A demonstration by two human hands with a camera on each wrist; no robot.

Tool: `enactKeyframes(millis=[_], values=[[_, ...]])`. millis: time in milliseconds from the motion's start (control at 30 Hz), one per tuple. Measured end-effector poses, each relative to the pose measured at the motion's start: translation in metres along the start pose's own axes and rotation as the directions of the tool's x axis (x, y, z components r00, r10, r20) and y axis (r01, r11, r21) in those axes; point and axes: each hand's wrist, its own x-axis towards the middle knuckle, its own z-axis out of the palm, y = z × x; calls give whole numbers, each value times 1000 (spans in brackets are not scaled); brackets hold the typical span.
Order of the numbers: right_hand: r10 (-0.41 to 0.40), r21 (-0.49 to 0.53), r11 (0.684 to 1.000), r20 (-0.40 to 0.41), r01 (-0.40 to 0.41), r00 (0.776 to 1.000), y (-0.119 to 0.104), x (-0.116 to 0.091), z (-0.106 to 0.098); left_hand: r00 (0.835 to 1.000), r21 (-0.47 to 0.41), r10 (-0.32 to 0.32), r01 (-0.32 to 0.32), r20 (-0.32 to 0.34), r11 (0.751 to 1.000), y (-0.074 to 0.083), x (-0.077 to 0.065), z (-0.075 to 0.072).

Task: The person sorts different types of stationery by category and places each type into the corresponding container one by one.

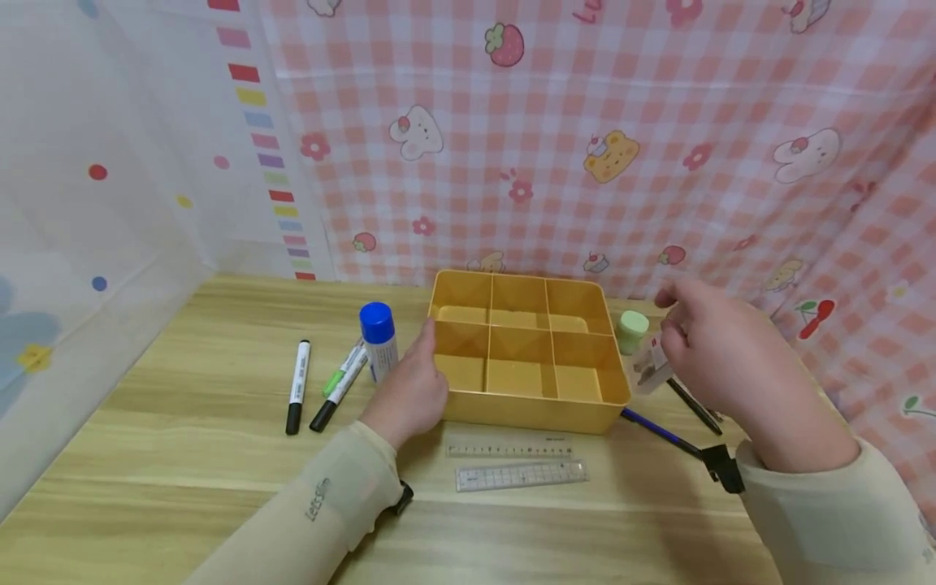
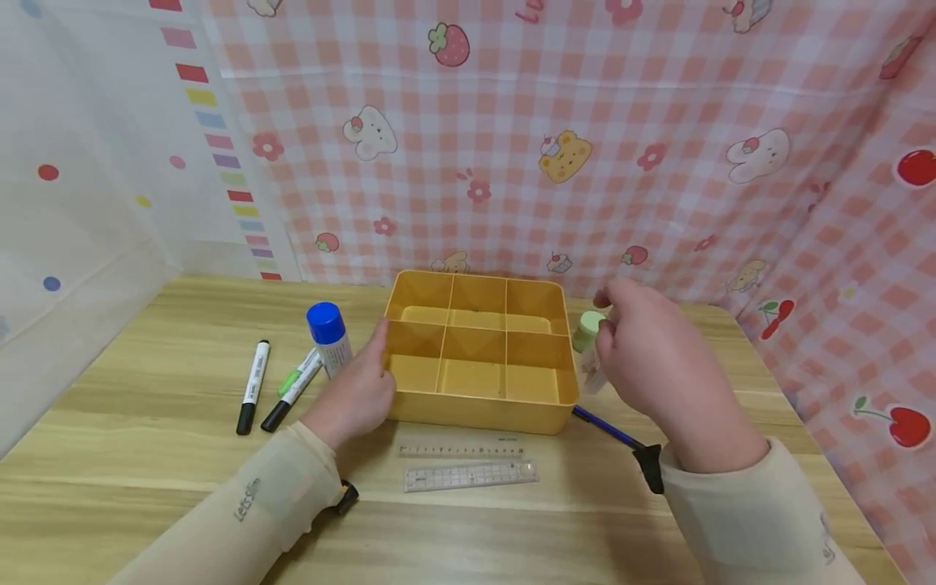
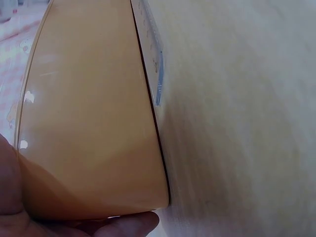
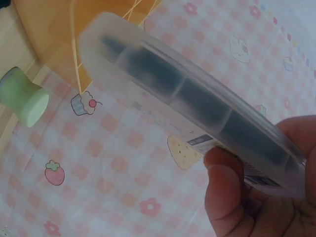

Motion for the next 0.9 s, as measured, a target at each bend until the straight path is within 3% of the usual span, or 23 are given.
enactKeyframes(millis=[167,367,633,900], values=[[-35,32,999,-22,36,999,-6,22,-4,1000,10,18,-18,-8,1000,0,1,-1],[-25,94,995,-6,25,1000,-10,53,7,1000,-1,7,-7,-6,1000,0,0,0],[-21,71,997,84,15,996,-10,90,34,999,10,26,-25,-23,1000,-5,-1,3],[10,86,996,153,-23,988,-9,107,55,999,9,32,-32,-25,999,-4,-1,3]])
